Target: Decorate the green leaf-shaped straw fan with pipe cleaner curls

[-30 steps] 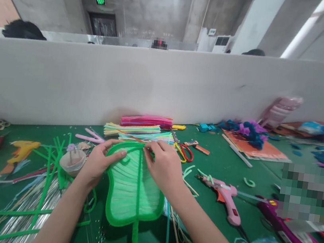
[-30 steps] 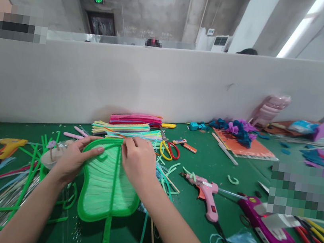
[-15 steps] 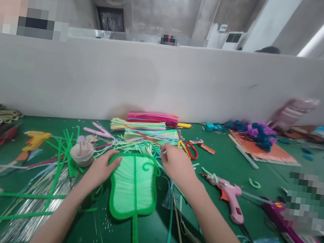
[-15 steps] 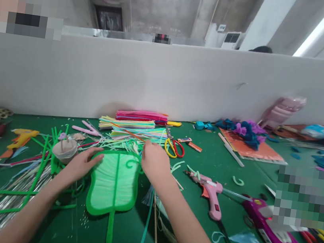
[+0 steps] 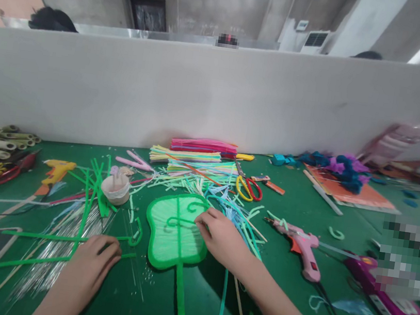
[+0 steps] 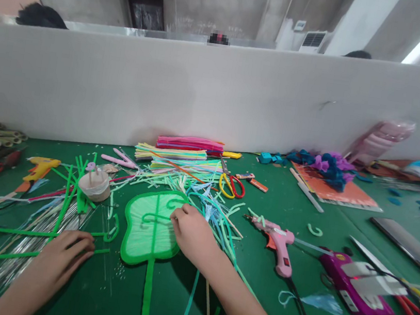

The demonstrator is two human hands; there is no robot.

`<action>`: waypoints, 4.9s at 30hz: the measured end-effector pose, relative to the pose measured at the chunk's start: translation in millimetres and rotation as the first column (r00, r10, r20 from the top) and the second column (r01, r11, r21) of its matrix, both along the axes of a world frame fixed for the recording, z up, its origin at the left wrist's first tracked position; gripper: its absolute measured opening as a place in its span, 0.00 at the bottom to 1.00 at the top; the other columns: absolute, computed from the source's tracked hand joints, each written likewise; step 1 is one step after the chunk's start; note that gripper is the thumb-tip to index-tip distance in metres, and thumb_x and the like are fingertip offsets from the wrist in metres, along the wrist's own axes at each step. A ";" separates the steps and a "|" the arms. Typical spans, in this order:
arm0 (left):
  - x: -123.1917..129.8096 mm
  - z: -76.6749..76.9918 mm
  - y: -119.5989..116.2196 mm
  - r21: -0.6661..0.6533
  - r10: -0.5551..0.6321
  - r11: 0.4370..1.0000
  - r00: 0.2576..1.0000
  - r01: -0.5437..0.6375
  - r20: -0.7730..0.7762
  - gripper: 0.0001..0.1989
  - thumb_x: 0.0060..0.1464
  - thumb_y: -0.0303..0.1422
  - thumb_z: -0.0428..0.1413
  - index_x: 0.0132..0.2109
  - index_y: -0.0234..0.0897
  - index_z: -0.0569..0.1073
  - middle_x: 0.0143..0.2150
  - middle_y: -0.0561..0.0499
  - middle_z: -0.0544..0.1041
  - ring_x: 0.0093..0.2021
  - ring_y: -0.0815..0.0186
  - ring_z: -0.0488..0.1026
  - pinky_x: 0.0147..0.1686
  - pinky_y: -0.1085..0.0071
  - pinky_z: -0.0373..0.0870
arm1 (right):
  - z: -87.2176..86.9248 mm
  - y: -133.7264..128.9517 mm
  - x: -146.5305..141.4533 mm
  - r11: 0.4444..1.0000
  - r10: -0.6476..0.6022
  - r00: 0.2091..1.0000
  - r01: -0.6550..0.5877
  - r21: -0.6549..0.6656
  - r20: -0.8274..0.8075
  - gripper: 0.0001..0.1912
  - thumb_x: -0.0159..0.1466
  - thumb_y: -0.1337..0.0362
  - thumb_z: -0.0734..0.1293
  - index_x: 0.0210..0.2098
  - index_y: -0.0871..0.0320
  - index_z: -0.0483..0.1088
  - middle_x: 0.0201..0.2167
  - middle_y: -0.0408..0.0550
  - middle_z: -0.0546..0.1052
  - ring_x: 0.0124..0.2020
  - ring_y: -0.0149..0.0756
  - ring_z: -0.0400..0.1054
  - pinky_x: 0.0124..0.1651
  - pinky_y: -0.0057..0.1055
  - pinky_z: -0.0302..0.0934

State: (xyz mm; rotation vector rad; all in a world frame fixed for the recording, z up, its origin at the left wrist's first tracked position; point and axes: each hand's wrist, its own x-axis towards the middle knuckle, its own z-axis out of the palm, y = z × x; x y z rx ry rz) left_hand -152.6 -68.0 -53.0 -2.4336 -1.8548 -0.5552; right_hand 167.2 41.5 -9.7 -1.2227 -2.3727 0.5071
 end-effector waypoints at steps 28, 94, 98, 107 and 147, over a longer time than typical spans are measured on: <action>135.5 72.3 130.3 -0.077 0.022 0.988 -0.366 -0.135 0.930 0.03 0.59 0.27 0.55 0.36 0.36 0.68 0.36 0.51 0.79 0.41 0.68 0.78 0.52 0.60 0.73 | -12.4 -24.8 -22.8 0.784 -0.173 0.682 -0.341 -0.519 -0.710 0.21 0.61 0.54 0.69 0.50 0.58 0.70 0.41 0.49 0.76 0.41 0.35 0.73 0.42 0.32 0.66; 90.0 131.9 85.0 -0.514 0.152 0.829 0.794 0.222 0.589 0.15 0.50 0.36 0.61 0.46 0.41 0.71 0.27 0.58 0.75 0.28 0.67 0.70 0.27 0.73 0.63 | 128.2 18.8 -10.8 0.884 0.364 0.930 -0.362 -0.295 -0.051 0.07 0.61 0.60 0.71 0.31 0.57 0.78 0.27 0.39 0.79 0.27 0.27 0.68 0.29 0.25 0.55; 96.9 150.4 96.7 -0.498 0.075 0.822 0.815 0.275 0.575 0.11 0.49 0.35 0.62 0.40 0.41 0.71 0.29 0.57 0.76 0.31 0.67 0.73 0.28 0.73 0.65 | 108.2 20.7 -6.1 0.921 0.249 0.965 -0.262 -0.287 -0.083 0.06 0.59 0.60 0.72 0.31 0.56 0.78 0.25 0.39 0.78 0.26 0.27 0.67 0.28 0.24 0.56; 116.3 148.6 107.4 -0.312 0.044 0.931 0.787 0.192 0.615 0.10 0.51 0.43 0.62 0.35 0.42 0.80 0.36 0.52 0.82 0.40 0.62 0.76 0.40 0.68 0.68 | 105.9 15.2 0.0 0.996 0.024 0.997 -0.031 -0.087 -0.075 0.04 0.60 0.64 0.72 0.35 0.55 0.79 0.30 0.43 0.80 0.30 0.31 0.71 0.32 0.26 0.56; 113.8 127.9 130.5 -0.523 0.127 0.687 0.626 0.504 0.770 0.15 0.51 0.41 0.63 0.45 0.41 0.81 0.37 0.48 0.83 0.40 0.61 0.78 0.40 0.66 0.73 | 104.3 29.7 18.7 0.994 0.110 0.991 -0.110 0.004 -0.075 0.04 0.62 0.68 0.69 0.31 0.58 0.77 0.29 0.42 0.79 0.31 0.30 0.69 0.33 0.27 0.55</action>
